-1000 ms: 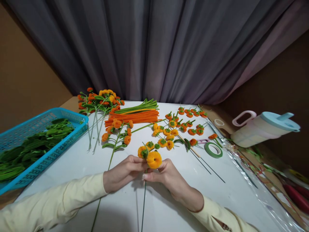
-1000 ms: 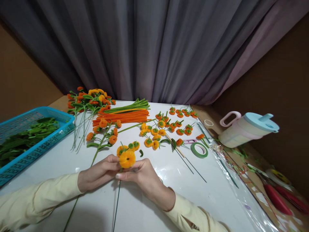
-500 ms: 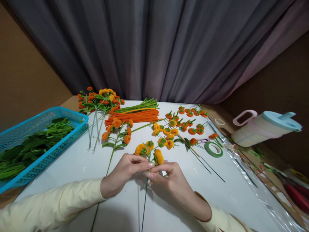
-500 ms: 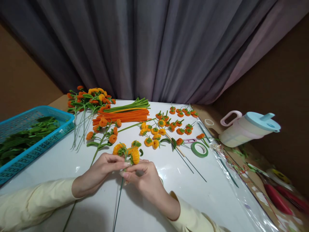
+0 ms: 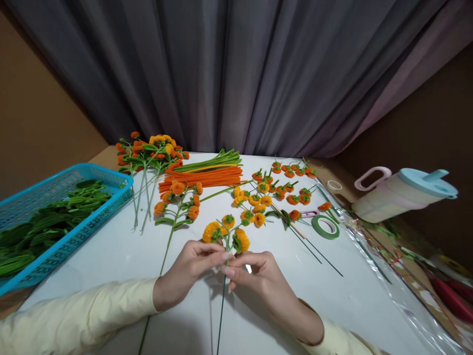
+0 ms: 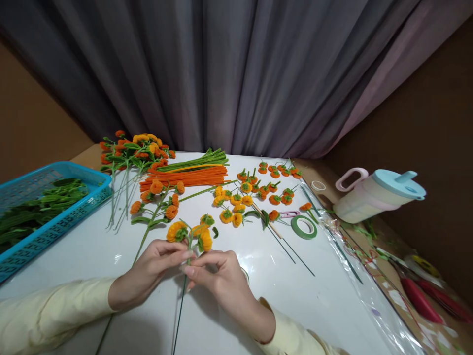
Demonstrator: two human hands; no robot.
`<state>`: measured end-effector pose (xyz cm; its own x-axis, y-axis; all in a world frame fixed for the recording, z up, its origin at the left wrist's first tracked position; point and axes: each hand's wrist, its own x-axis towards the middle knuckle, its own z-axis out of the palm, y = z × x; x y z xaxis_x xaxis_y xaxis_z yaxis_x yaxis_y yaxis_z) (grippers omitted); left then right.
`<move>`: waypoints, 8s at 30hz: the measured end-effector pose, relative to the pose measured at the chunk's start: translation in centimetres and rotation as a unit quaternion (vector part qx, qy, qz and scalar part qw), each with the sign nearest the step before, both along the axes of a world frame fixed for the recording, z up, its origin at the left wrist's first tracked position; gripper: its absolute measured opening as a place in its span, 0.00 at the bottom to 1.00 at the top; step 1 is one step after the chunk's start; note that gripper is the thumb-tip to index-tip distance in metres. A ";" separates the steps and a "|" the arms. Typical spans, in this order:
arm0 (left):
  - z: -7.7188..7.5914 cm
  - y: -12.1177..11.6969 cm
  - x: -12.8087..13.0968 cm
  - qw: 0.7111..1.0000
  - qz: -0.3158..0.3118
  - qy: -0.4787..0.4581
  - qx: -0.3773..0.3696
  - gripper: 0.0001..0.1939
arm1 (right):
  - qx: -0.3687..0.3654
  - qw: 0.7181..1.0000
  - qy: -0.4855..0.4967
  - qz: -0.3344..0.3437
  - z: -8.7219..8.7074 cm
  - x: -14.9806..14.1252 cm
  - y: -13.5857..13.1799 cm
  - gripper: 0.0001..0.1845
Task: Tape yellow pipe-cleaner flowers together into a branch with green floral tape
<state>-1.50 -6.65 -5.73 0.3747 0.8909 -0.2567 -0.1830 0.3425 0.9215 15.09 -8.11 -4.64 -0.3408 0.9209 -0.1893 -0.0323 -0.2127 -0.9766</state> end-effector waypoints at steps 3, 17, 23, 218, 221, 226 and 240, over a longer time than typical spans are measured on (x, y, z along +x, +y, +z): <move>0.1 -0.3 0.3 0.997 0.012 -0.065 -0.044 0.09 | -0.005 1.000 0.002 0.009 0.0 0.0 -0.1 0.16; 0.1 -0.2 0.4 0.999 0.019 -0.043 -0.010 0.08 | 0.002 1.000 -0.005 -0.004 0.4 -0.1 -0.3 0.16; 0.5 0.4 0.4 0.998 0.023 0.038 0.052 0.12 | 0.023 0.998 -0.060 -0.008 0.5 0.1 -0.4 0.18; 0.3 1.0 0.8 0.995 0.031 0.050 -0.084 0.12 | 0.295 0.925 -0.235 0.045 -0.7 4.6 5.4 0.07; 0.2 1.1 0.8 0.995 0.019 0.046 -0.092 0.11 | 0.265 0.944 -0.186 0.066 0.4 4.7 4.9 0.04; 0.4 1.1 0.8 0.995 0.011 0.025 -0.094 0.11 | 0.185 0.971 -0.139 0.062 0.2 4.1 3.8 0.03; 0.6 0.8 0.5 0.996 -0.005 -0.006 -0.084 0.06 | 0.312 0.929 -0.197 -0.015 -0.3 2.5 2.9 0.07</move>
<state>-0.96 -5.83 -5.13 0.3868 0.8320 -0.3977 -0.1899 0.4939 0.8485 17.63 -5.23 -4.95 -0.3307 0.9012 0.2800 0.3563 0.3940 -0.8472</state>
